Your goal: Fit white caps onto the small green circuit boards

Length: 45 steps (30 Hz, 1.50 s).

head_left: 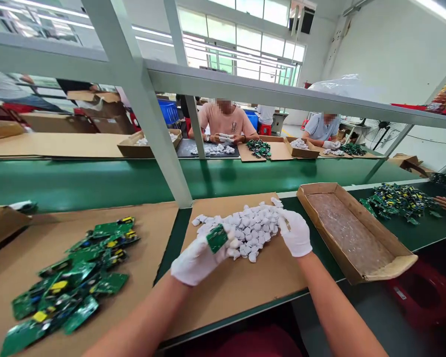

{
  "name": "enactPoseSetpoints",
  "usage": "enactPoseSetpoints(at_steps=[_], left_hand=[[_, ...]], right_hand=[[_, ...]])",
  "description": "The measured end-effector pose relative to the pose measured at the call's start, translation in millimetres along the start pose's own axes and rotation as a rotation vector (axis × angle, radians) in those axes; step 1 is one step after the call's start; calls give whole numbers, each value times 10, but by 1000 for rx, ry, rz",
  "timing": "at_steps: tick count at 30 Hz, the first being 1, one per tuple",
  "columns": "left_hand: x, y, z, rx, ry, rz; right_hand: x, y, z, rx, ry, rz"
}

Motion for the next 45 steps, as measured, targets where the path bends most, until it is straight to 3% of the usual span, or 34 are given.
enactPoseSetpoints(at_steps=[3,7,10,14,18,23,30,37,45], left_hand=[[-190,-181,-105,44,-74,53],[-144,-319,11,154,-104,75],[-70,-341,79,202,-78,91],[-101,-272,18,226,-91,49],[-143,-271,30,198,-39,77],[-126,-308,144,239,74,116],[-144,-329,185,259,111,136],[-159,-294,174,267,102,113],[-181,-372,153,345,82,151]], right_hand=[[-128,20,-113,56,-96,-38],[-17,109,-244,87,-148,-133],[124,140,-293,68,-142,-192],[145,179,-366,-65,-185,-224],[116,285,-425,-258,-223,-333],[199,359,-456,-295,-254,-429],[28,368,-252,-217,-159,-427],[-151,68,-391,-177,-316,-282],[-55,95,-364,-266,-380,-274]])
Point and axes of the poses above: each hand's wrist, its own x-axis away from the middle knuckle, its own z-axis out of the back of the hand, y = z × x, the point moved 7 cm from there along -x, towards the middle knuckle, and after that the axes turned 7 degrees about -z, right-handed, at the moved point
